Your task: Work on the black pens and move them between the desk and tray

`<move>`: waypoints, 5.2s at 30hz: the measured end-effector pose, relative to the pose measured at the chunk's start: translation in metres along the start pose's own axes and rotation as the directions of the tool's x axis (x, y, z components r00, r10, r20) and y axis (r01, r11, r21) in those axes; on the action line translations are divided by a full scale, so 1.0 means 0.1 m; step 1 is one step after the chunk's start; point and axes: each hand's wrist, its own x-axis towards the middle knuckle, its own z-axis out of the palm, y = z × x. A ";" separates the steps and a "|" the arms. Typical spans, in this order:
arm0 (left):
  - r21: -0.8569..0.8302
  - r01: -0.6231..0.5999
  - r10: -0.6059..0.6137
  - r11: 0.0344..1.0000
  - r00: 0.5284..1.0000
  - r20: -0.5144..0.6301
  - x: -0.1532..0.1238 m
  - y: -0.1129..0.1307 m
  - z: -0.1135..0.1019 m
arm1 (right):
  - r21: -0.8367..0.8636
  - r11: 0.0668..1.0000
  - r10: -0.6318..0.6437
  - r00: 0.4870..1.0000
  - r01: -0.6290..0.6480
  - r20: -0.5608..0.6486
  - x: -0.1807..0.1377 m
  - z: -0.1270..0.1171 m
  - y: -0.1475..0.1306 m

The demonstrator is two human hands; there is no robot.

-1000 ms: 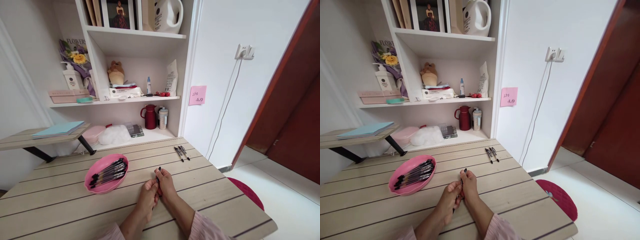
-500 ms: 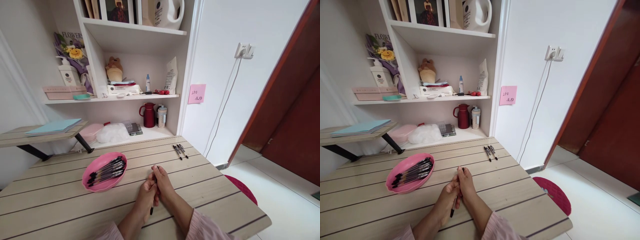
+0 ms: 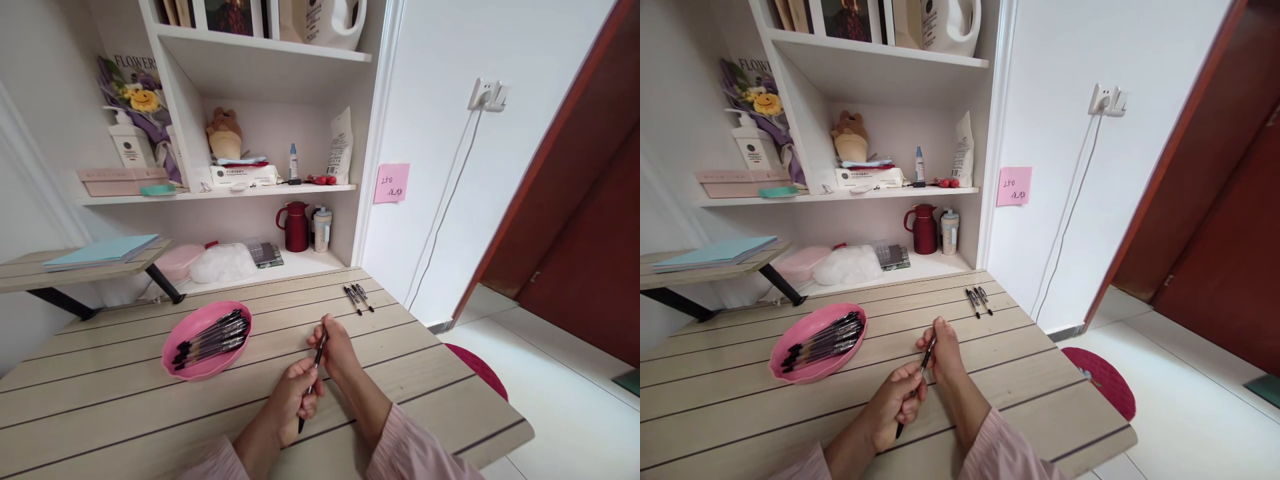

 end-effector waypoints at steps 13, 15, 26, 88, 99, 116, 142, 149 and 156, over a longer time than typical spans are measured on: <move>-0.046 0.001 -0.002 0.999 1.000 -0.021 0.05 0.01 -0.09 | -0.934 0.351 -0.198 0.980 0.073 0.002 0.33 -0.31 -0.09; -0.036 -0.001 0.000 0.999 1.000 -0.021 0.05 0.02 -0.09 | -0.973 0.210 -0.224 0.973 0.097 0.049 0.36 -0.34 -0.15; -0.020 -0.004 0.004 1.000 1.000 -0.019 0.06 0.01 -0.11 | -0.917 -0.377 -0.131 0.972 0.134 0.196 0.51 -0.42 -0.26; 0.067 -0.132 0.137 0.989 0.988 -0.069 0.09 0.04 -0.09 | -0.248 0.966 0.133 0.958 -0.069 0.253 -0.02 -0.12 0.02; 0.028 -0.110 0.111 0.994 0.992 -0.054 0.09 0.04 -0.11 | -0.117 0.980 0.191 0.923 -0.161 0.335 -0.06 -0.08 -0.03; 0.047 -0.096 0.098 0.994 0.994 -0.053 0.09 0.05 -0.10 | -0.139 0.982 0.165 0.947 -0.131 0.274 -0.05 -0.10 -0.01; 0.078 -0.070 0.072 0.995 0.997 -0.017 0.09 0.06 -0.14 | -0.990 -0.111 -0.245 0.968 -0.086 -0.056 1.00 -0.77 -0.52; 0.077 -0.077 0.077 0.994 0.997 0.003 0.11 0.04 -0.15 | -0.930 -0.344 -0.218 0.974 -0.128 -0.053 1.12 -0.73 -0.49; 0.081 -0.074 0.074 0.994 0.997 0.000 0.11 0.04 -0.14 | -0.896 -0.431 -0.192 0.981 -0.110 -0.027 1.12 -0.77 -0.47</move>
